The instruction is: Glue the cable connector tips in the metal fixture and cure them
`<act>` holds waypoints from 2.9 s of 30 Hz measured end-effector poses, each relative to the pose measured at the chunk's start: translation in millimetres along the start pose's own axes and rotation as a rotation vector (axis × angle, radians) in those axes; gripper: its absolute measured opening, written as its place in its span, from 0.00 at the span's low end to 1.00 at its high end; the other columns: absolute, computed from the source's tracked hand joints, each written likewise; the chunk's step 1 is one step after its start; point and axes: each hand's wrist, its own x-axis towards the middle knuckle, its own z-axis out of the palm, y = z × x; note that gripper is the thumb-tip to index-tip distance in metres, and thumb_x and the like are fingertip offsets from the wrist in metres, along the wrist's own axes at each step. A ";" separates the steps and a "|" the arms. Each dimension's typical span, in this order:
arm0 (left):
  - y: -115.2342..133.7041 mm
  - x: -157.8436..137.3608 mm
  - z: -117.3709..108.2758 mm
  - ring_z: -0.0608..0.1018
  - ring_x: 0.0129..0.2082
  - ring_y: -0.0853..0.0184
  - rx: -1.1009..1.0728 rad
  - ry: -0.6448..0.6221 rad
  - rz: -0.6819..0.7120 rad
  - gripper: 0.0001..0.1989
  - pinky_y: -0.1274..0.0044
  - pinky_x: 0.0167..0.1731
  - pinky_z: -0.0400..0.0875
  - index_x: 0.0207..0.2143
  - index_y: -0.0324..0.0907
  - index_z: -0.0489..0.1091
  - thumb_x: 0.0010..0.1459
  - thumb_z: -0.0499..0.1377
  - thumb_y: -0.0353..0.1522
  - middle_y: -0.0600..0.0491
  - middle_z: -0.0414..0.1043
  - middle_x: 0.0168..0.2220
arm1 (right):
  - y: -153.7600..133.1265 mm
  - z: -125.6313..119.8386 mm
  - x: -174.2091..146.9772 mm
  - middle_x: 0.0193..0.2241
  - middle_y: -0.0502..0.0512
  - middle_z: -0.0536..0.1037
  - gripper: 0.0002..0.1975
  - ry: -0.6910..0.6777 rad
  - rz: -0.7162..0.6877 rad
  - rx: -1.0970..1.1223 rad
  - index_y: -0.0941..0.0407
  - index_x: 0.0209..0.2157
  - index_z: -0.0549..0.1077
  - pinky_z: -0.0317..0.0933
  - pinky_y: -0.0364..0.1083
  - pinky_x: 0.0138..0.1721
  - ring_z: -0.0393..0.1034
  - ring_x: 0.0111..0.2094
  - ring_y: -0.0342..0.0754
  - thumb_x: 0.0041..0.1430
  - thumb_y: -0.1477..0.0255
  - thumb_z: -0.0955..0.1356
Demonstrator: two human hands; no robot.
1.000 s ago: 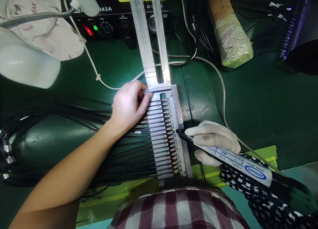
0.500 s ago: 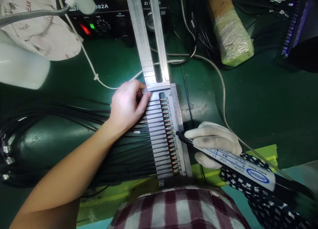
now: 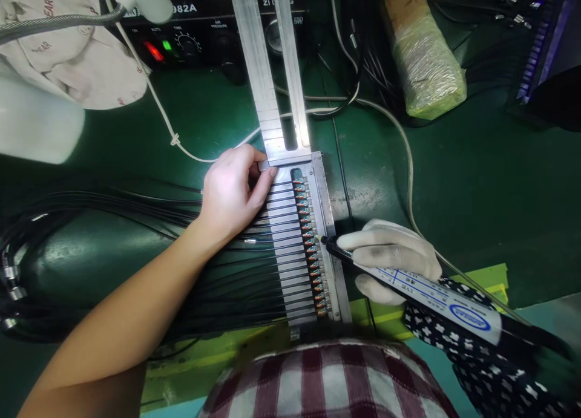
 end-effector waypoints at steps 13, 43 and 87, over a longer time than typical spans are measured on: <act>-0.2 0.3 0.4 0.71 0.31 0.65 -0.005 -0.008 -0.008 0.07 0.73 0.34 0.65 0.36 0.43 0.65 0.59 0.59 0.37 0.54 0.66 0.28 | -9.1 -3.2 3.0 0.39 0.60 0.82 0.10 0.038 0.000 -0.022 0.55 0.41 0.74 0.72 0.50 0.28 0.76 0.30 0.49 0.56 0.78 0.71; 1.3 0.2 -0.8 0.72 0.32 0.65 -0.030 -0.007 -0.029 0.07 0.72 0.35 0.67 0.35 0.45 0.66 0.60 0.58 0.38 0.54 0.65 0.27 | -13.4 1.8 -7.3 0.37 0.62 0.82 0.08 0.013 0.023 0.021 0.58 0.37 0.75 0.69 0.49 0.26 0.73 0.26 0.48 0.53 0.78 0.71; -1.2 1.2 -1.9 0.73 0.33 0.70 0.036 -0.034 0.002 0.13 0.73 0.32 0.67 0.38 0.43 0.67 0.64 0.53 0.43 0.57 0.65 0.28 | -21.9 0.8 -17.7 0.38 0.58 0.82 0.08 -0.016 0.068 -0.030 0.53 0.38 0.73 0.71 0.49 0.28 0.74 0.27 0.48 0.55 0.76 0.70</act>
